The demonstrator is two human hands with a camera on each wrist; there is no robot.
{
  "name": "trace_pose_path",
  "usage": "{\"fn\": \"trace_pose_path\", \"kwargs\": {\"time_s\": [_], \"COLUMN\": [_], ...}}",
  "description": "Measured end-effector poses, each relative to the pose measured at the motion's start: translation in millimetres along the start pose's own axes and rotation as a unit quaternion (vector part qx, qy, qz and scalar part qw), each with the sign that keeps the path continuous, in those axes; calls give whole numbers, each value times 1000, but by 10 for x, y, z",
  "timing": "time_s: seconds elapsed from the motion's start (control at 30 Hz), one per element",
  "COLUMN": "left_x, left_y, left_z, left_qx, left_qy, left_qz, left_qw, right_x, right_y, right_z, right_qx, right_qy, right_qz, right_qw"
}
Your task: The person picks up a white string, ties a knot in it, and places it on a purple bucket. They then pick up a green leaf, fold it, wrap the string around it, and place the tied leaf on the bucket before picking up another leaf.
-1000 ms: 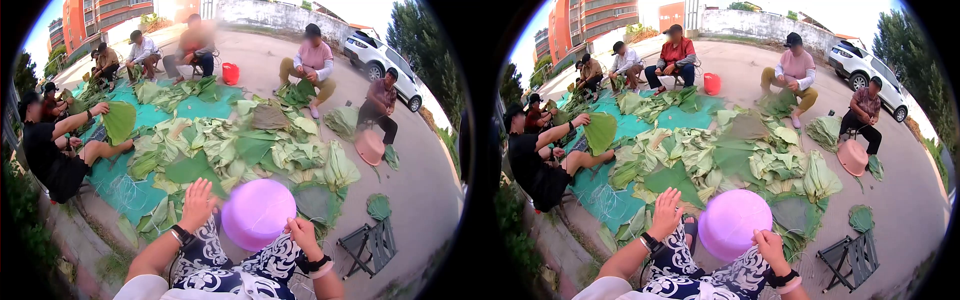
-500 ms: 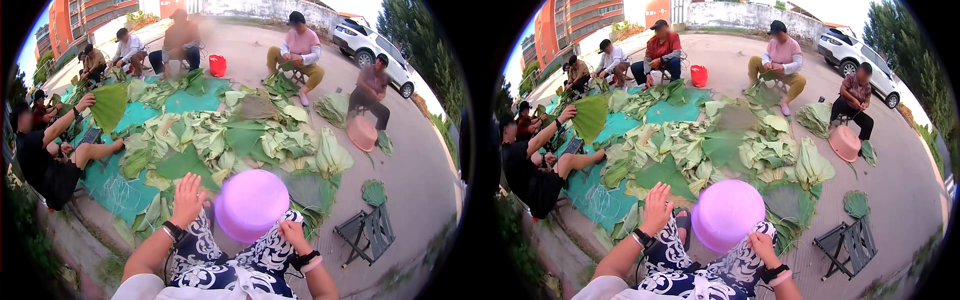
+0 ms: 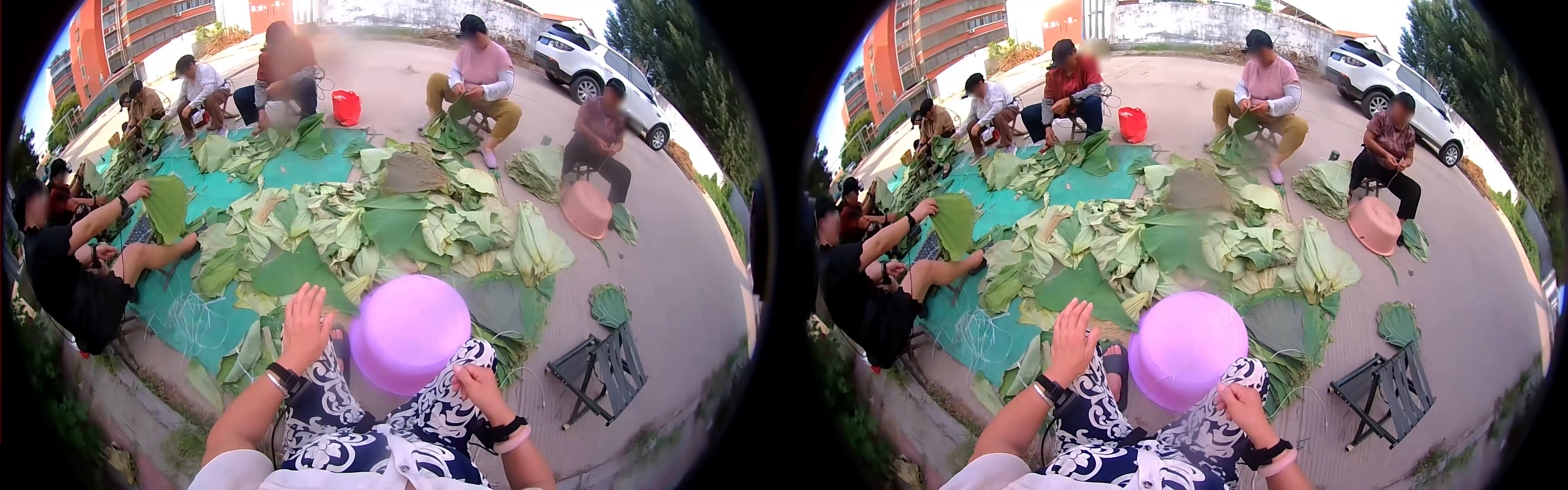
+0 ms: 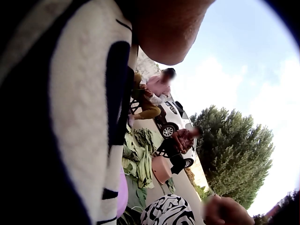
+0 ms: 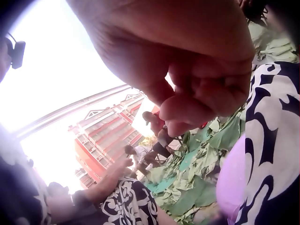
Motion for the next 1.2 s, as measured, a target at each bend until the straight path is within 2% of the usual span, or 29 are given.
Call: {"fn": "trace_pose_path", "kwargs": {"time_s": [0.2,0.4,0.67,0.77,0.97,1.2], "left_x": [-27,-80,-157,-130,-142,-149], "left_y": [20,-7,-128,-141,-204,-245], "left_z": [2,45,83,63,12,-11], "left_qx": [30,37,30,30,17,-21], "left_qy": [-7,1,-1,1,8,16], "left_qz": [-1,15,18,18,11,-21], "left_qw": [1000,999,999,999,1000,999], "right_x": [29,-14,1,127,433,1231], "right_y": [-50,25,396,589,924,1315], "right_z": [182,431,866,931,694,135], "right_qx": [3,44,171,223,233,254], "right_qy": [-14,-8,12,-14,-34,-99], "right_qz": [-14,-61,-113,-138,-135,-142], "right_qw": [1000,997,979,965,962,952]}}
Point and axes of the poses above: each hand's wrist, its own z-axis away from the middle knuckle, its own y-axis out of the back of the hand, x = y × z, the point moved 6 cm from there along -z, towards the middle knuckle, and after that the axes turned 15 degrees about -y, right-handed, at the moved point
